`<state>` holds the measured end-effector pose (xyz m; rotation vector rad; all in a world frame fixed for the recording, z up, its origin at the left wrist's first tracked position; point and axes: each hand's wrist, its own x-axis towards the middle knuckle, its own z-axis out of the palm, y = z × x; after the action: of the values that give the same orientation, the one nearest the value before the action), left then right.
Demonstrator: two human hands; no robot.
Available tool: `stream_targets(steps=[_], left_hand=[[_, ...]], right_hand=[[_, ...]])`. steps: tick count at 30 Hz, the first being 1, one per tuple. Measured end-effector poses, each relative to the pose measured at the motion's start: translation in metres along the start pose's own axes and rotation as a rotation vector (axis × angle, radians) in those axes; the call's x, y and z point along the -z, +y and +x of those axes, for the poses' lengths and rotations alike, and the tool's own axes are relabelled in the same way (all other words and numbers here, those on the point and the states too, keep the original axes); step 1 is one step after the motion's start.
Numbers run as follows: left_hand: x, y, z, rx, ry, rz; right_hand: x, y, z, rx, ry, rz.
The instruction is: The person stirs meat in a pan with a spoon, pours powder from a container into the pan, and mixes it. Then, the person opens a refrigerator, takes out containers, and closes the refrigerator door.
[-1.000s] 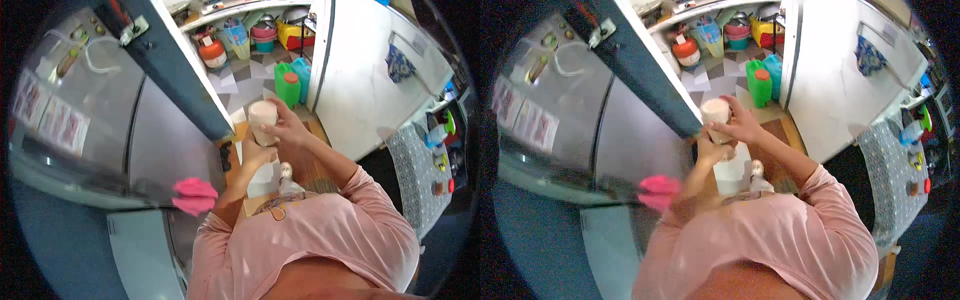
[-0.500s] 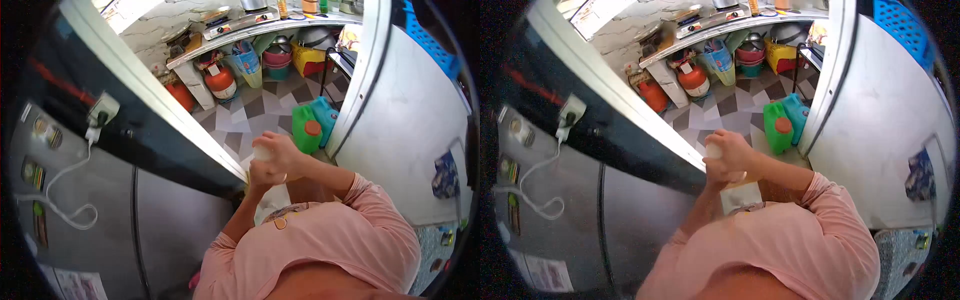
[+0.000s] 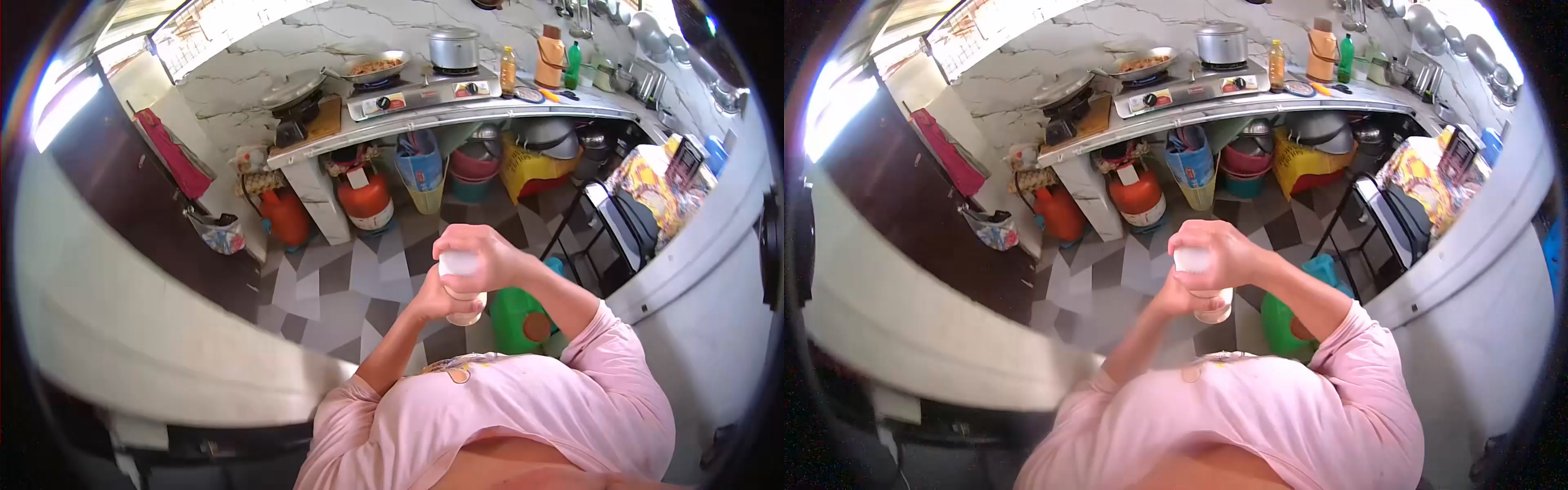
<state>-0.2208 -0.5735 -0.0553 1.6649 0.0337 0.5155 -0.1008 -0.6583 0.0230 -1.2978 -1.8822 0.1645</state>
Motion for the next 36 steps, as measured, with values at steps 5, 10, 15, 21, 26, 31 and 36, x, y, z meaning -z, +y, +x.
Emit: stream_targets(steps=[5,10,15,21,26,31,36], left_hand=[[0.032,-0.007,0.059,0.030,-0.013,-0.093],[0.078,-0.002,0.124,0.141,0.190,0.135],[0.133,-0.007,0.195,0.110,0.409,0.616],[0.221,0.005,0.290,0.017,0.463,0.593],[0.291,0.045,0.360,0.120,0.307,0.341],[0.367,0.047,0.437,0.063,0.089,0.373],[0.397,0.036,0.499,0.116,0.284,0.556]], right_hand=[[0.047,0.055,0.051,0.114,-0.251,0.082],[0.084,0.103,0.100,0.011,-0.153,-0.055],[0.082,0.155,0.177,-0.224,-0.171,-0.543],[0.132,0.216,0.298,-0.094,-0.314,-0.386],[0.170,0.260,0.398,-0.090,-0.444,-0.212],[0.208,0.303,0.481,-0.018,-0.667,-0.140],[0.210,0.308,0.493,-0.311,-0.357,-0.328]])
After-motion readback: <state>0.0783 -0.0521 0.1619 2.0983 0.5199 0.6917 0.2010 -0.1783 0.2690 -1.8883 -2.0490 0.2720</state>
